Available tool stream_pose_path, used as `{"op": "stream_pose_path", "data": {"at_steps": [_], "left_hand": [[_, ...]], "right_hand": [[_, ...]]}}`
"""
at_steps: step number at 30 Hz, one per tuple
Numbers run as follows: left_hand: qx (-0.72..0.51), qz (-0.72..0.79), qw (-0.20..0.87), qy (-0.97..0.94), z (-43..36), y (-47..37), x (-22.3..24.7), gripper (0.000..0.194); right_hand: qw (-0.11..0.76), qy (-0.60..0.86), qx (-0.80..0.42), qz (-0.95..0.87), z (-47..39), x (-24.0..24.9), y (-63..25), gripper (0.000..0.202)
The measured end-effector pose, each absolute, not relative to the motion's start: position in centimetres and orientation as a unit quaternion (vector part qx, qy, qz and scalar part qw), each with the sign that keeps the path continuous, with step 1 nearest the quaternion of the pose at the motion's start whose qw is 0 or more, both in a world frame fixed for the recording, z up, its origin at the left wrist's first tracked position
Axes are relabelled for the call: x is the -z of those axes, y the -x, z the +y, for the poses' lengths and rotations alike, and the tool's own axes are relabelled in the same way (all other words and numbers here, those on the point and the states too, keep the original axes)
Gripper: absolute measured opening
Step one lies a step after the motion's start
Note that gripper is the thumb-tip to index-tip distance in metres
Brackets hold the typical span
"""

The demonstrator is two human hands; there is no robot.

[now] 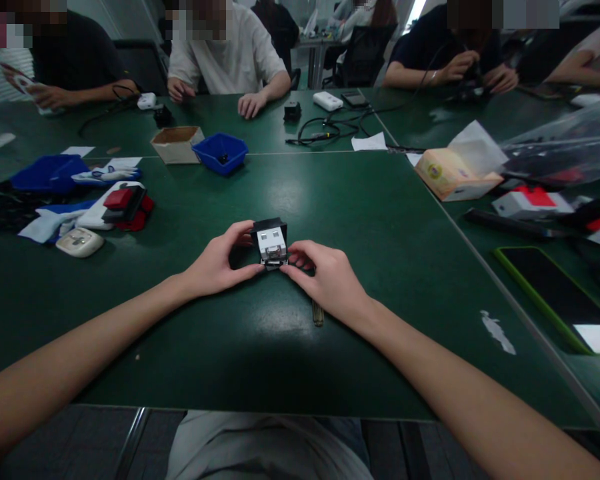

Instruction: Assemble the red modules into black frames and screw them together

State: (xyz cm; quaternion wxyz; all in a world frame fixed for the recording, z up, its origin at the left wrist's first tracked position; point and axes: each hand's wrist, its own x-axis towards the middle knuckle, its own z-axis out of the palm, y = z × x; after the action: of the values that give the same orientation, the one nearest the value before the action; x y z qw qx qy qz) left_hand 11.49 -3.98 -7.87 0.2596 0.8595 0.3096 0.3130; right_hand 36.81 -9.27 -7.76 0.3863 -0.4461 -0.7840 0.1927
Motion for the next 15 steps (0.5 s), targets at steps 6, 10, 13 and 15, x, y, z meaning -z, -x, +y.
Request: {"op": "stream_pose_path", "data": {"at_steps": [6, 10, 13, 15], "left_hand": [[-0.311, 0.313, 0.259, -0.859, -4.18, -11.57, 7.75, 0.073], [-0.310, 0.314, 0.255, -0.861, -4.30, -11.71, 7.64, 0.073], [-0.310, 0.316, 0.254, -0.860, -4.30, -11.81, 7.66, 0.073], [-0.311, 0.318, 0.256, -0.858, -4.28, -11.84, 7.71, 0.074]], "right_hand": [[0.390, 0.438, -0.173, -0.791, -9.26, 7.82, -36.81, 0.008], [0.396, 0.446, -0.192, -0.779, -9.08, 7.92, -36.90, 0.008], [0.399, 0.452, -0.211, -0.770, -8.67, 8.05, -37.06, 0.016], [0.402, 0.451, -0.223, -0.765, -8.26, 8.26, -37.17, 0.029]]}}
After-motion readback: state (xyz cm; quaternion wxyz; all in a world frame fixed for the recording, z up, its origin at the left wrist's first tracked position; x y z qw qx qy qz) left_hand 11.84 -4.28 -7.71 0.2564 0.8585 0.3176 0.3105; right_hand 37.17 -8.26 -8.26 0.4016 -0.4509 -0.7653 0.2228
